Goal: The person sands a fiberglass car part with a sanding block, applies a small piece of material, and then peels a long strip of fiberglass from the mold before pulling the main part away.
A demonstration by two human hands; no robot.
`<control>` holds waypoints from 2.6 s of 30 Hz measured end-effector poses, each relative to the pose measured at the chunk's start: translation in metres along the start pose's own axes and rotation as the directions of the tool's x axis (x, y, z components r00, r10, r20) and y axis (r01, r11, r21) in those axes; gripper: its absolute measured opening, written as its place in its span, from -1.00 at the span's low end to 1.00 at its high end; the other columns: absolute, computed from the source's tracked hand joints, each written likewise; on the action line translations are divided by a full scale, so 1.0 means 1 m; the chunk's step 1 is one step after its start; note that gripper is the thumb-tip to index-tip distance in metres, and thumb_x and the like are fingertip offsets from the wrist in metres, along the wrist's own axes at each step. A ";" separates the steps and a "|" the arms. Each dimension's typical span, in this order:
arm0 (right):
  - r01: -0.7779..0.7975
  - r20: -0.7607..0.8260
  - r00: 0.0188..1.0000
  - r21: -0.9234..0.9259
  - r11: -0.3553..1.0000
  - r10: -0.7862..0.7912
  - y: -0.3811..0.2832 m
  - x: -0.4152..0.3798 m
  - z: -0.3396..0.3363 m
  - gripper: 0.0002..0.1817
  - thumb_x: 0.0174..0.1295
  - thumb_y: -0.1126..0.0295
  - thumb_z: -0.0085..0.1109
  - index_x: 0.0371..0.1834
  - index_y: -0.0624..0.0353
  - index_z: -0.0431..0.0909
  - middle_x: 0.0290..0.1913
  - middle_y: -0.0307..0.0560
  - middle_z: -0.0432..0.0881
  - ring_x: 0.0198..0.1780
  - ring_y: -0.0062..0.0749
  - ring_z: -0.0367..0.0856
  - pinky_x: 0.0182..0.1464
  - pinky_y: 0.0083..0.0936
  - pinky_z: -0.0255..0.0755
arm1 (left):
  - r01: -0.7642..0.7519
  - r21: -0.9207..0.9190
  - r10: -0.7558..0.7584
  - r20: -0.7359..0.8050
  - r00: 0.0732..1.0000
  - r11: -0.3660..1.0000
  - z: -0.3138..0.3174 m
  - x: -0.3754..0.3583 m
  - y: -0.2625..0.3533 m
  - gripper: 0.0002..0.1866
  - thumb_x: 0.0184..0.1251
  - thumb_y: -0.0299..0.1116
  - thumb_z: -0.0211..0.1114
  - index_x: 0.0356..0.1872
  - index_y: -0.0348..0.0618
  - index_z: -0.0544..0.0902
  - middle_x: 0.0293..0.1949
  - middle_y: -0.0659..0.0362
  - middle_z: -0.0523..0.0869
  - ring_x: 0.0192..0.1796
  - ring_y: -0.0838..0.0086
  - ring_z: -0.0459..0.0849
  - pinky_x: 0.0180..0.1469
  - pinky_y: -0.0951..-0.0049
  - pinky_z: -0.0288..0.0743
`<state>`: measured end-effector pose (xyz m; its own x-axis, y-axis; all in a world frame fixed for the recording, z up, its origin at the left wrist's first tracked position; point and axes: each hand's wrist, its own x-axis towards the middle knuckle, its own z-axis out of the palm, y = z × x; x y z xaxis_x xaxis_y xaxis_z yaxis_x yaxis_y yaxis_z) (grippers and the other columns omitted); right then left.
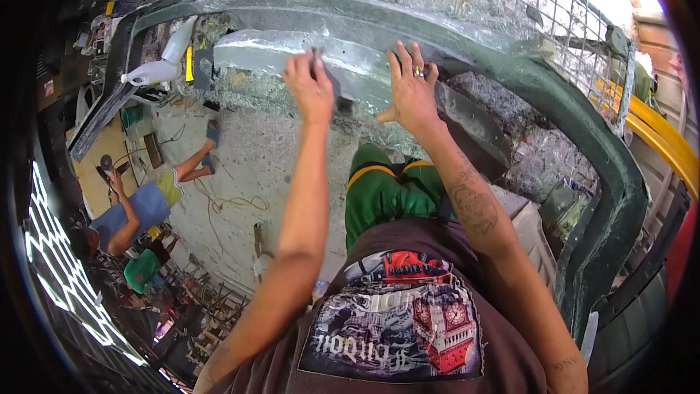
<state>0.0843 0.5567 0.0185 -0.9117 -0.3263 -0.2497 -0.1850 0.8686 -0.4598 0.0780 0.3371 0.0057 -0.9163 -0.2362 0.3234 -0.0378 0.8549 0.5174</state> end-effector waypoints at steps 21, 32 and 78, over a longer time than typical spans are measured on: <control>-0.011 0.022 1.000 -0.045 0.999 0.012 -0.001 0.002 0.000 0.65 -0.64 -0.11 0.85 0.71 0.13 0.09 0.77 0.02 -0.01 0.80 0.13 -0.22 0.58 0.33 -0.08 | -0.108 -0.068 0.115 0.097 0.989 0.992 0.003 -0.017 0.005 -0.73 0.52 -0.45 0.28 0.16 -0.25 0.67 0.04 -0.12 0.61 0.06 -0.03 0.57 0.17 0.01 0.41; -0.005 -0.012 1.000 -0.051 0.999 0.004 -0.001 -0.002 -0.002 0.62 -0.60 -0.12 0.85 0.71 0.12 0.13 0.76 0.03 0.02 0.81 0.11 -0.23 0.59 0.35 -0.09 | -0.020 -0.208 0.035 0.070 0.997 0.978 -0.016 0.014 -0.018 -0.69 0.60 -0.38 0.30 0.22 -0.31 0.63 0.11 -0.09 0.58 0.14 -0.02 0.56 0.23 0.01 0.46; 0.281 0.055 0.959 -0.075 0.957 -0.278 0.022 0.024 -0.004 0.57 -0.36 -0.40 0.68 0.67 0.39 0.14 0.75 0.18 0.02 0.80 0.18 -0.26 0.73 0.35 -0.38 | 0.145 0.158 -0.132 -0.090 0.987 0.977 0.024 -0.029 0.051 -0.74 0.50 -0.44 0.29 0.11 -0.29 0.72 0.11 -0.06 0.64 0.07 0.00 0.53 0.19 0.03 0.41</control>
<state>0.0566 0.5700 0.0060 -0.8029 -0.5746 -0.1588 -0.4609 0.7673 -0.4460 0.0932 0.3985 0.0036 -0.8634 -0.3880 0.3224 -0.2329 0.8735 0.4275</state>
